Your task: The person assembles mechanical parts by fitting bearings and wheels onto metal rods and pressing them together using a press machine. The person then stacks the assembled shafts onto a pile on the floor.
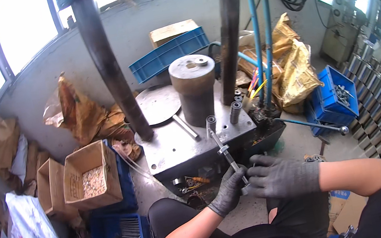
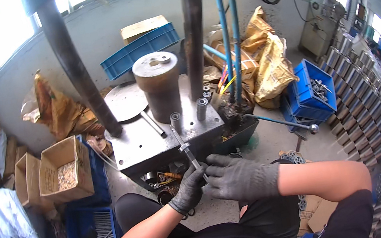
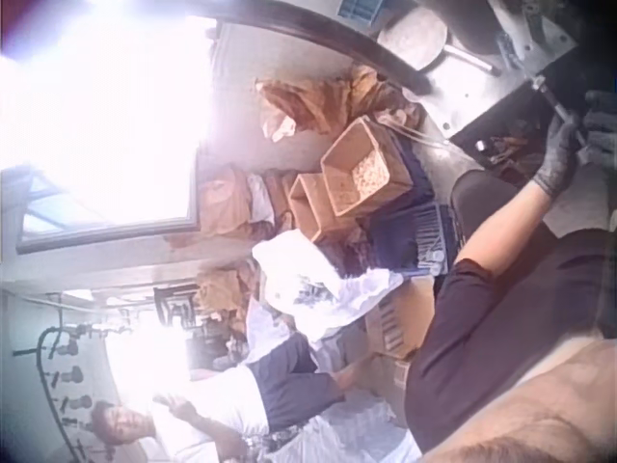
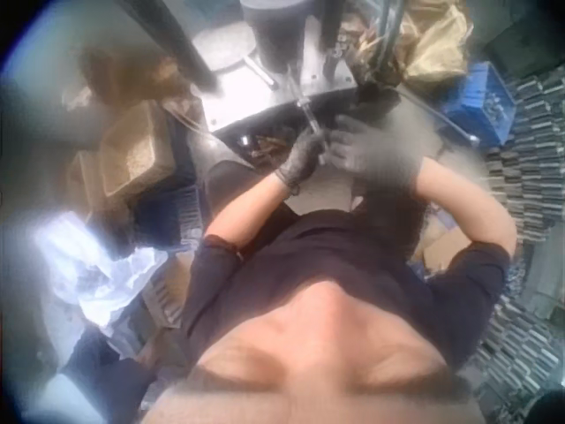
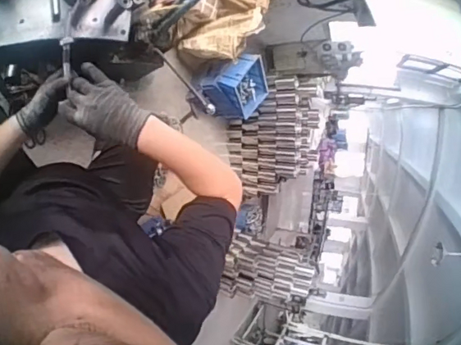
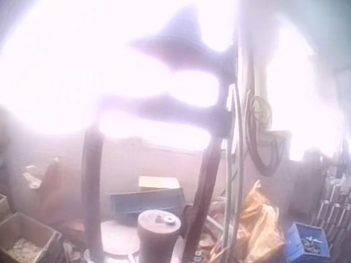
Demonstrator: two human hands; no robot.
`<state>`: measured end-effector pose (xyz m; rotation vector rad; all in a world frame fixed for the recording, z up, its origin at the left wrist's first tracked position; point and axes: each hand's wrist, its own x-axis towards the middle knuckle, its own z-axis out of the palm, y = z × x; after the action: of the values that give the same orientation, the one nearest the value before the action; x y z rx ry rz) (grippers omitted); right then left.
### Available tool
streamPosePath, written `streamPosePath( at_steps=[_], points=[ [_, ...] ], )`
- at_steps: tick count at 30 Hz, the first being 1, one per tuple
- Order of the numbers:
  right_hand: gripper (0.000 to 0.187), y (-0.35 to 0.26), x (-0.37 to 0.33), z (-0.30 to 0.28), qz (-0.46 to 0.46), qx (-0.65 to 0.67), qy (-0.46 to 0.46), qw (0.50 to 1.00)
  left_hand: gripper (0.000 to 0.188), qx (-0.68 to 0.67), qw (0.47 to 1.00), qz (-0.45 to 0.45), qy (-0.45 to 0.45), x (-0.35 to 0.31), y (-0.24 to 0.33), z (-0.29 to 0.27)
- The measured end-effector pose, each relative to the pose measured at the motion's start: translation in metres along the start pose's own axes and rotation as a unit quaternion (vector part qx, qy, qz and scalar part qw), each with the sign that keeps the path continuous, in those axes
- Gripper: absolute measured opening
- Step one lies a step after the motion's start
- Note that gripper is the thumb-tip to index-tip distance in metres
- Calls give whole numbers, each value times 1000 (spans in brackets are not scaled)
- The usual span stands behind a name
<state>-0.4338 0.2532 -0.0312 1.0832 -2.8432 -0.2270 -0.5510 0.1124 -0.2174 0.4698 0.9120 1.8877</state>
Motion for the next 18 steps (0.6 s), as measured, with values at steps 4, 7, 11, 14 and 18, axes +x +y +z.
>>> streamPosePath(
  at_steps=[4,7,11,14,18],
  points=[
    [31,27,-32,-66,121,-58,-37,990,21,-59,992,-25,108,-6,-14,-15],
    [36,39,-79,-86,288,-95,-22,953,21,-83,986,-50,136,-5,-7,-18],
    [34,45,-128,-92,404,-62,-60,911,21,-133,973,-103,155,18,-3,-29],
    [30,49,-149,-81,427,1,-50,903,19,-152,965,-134,165,31,1,-42],
    [36,52,-164,-66,458,51,-45,886,19,-151,964,-128,176,36,13,-34]
  ],
)
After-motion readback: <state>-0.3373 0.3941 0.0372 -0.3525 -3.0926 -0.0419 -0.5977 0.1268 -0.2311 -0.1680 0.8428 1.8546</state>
